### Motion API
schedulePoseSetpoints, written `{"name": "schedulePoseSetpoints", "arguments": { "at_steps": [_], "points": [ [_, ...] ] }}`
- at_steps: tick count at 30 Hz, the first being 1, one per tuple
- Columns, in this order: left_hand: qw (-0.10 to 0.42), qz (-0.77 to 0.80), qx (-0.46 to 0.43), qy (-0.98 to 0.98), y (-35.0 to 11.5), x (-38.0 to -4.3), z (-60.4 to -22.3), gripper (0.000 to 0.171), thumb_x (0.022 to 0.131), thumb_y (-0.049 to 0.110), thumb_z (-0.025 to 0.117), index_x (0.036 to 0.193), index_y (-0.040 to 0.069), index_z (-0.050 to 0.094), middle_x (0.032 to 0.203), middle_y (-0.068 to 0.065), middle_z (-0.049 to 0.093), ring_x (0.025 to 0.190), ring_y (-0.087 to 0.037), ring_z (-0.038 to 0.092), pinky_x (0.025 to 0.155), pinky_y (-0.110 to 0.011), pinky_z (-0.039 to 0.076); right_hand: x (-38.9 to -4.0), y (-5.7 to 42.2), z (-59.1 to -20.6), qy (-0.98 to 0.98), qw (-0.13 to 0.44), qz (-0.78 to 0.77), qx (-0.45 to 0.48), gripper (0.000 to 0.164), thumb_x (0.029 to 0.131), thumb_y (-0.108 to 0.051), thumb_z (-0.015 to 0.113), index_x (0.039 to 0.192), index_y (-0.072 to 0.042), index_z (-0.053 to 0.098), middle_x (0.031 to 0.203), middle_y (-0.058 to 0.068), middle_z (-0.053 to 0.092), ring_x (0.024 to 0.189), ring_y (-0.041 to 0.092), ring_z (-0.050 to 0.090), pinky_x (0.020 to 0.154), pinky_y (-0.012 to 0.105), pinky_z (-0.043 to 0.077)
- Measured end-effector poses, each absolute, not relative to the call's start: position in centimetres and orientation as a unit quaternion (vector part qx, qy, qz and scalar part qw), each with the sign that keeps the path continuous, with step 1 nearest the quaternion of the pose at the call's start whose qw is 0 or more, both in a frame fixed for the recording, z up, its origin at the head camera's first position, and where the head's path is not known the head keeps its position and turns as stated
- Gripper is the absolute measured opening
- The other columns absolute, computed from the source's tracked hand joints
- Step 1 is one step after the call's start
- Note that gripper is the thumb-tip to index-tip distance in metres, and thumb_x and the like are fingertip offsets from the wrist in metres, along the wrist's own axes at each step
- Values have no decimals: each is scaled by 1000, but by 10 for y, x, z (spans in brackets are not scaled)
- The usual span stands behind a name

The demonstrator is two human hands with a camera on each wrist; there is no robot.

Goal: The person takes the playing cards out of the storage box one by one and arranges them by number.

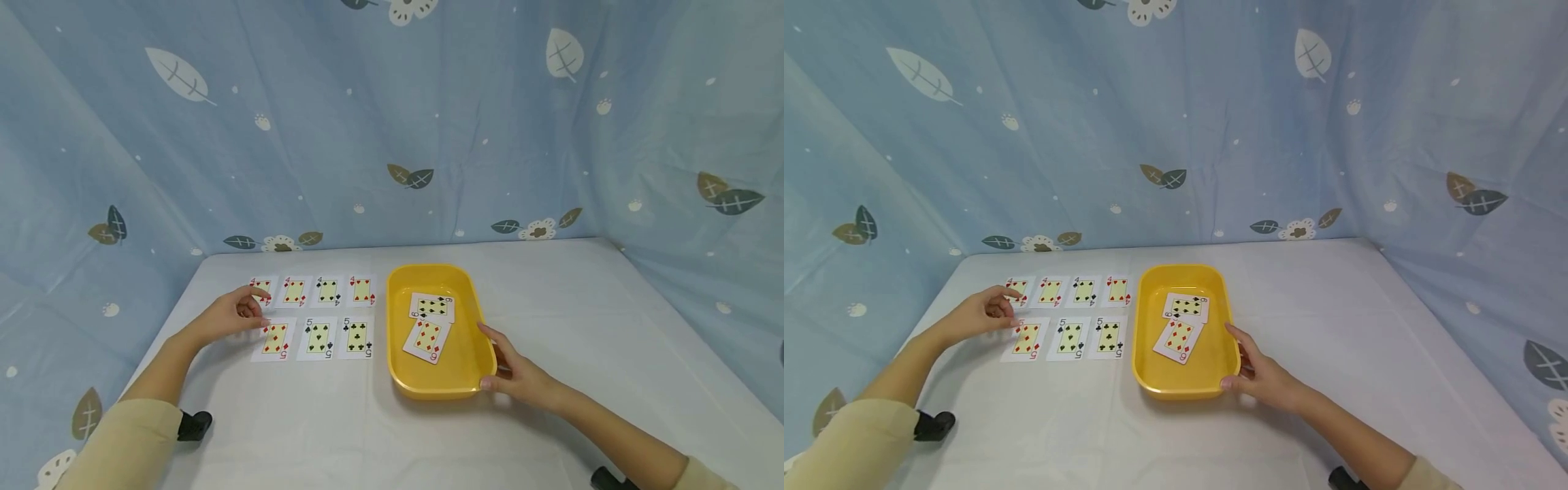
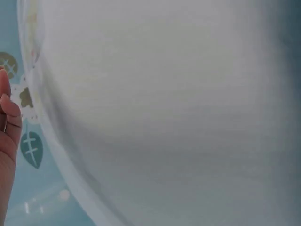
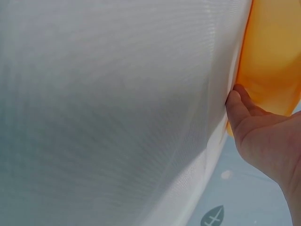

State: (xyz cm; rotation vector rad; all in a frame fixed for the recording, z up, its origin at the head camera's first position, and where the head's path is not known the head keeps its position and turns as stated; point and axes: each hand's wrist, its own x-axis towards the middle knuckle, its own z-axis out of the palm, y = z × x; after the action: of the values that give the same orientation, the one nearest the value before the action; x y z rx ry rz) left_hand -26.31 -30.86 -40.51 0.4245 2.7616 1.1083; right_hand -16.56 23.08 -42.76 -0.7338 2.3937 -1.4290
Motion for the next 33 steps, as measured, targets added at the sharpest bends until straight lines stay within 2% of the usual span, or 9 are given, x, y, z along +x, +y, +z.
{"name": "schedulePoseSetpoints", "arguments": {
  "at_steps": [7, 11, 19, 25, 29, 33],
  "points": [
    [46, 382, 136, 913, -300, -266, -388, 56, 82, 25, 74, 128, 3, 51, 94, -10, 59, 78, -16, 58, 67, -24, 49, -165, 231, -426, 822, 134, -493, -252, 86, 89, -14, 66, 150, -6, 6, 142, 36, 30, 122, 47, 45, 94, 47, 47],
    [43, 375, 165, 911, -288, -268, -379, 52, 83, 27, 74, 126, 7, 53, 95, -8, 59, 81, -16, 59, 71, -23, 51, -165, 231, -426, 821, 135, -495, -251, 86, 89, -14, 65, 150, -6, 6, 143, 36, 29, 122, 48, 45, 94, 47, 47],
    [43, 369, 260, 891, -252, -263, -355, 40, 83, 21, 74, 117, 9, 58, 91, -3, 63, 80, -12, 61, 75, -27, 53, -165, 231, -428, 823, 137, -493, -245, 85, 90, -14, 65, 150, -6, 6, 144, 35, 28, 122, 47, 45, 94, 46, 47],
    [-14, 365, 360, 859, -223, -260, -349, 37, 81, 10, 75, 115, 8, 60, 90, -3, 65, 79, -6, 62, 70, -28, 53, -165, 231, -427, 823, 133, -492, -252, 85, 89, -14, 65, 150, -5, 6, 143, 36, 28, 121, 48, 46, 93, 47, 47],
    [-63, 359, 438, 822, -202, -257, -347, 39, 77, 3, 76, 113, 5, 61, 90, -2, 65, 78, -7, 63, 67, -29, 54, -164, 231, -427, 822, 133, -494, -251, 86, 89, -14, 66, 150, -5, 6, 143, 37, 28, 121, 48, 46, 93, 46, 47],
    [-49, 352, 476, 804, -183, -259, -344, 40, 78, 4, 75, 115, 5, 60, 91, 0, 64, 79, -8, 64, 68, -34, 56, -163, 231, -426, 823, 135, -493, -246, 86, 89, -14, 66, 150, -6, 6, 142, 37, 29, 122, 48, 45, 93, 46, 47]
  ]
}}
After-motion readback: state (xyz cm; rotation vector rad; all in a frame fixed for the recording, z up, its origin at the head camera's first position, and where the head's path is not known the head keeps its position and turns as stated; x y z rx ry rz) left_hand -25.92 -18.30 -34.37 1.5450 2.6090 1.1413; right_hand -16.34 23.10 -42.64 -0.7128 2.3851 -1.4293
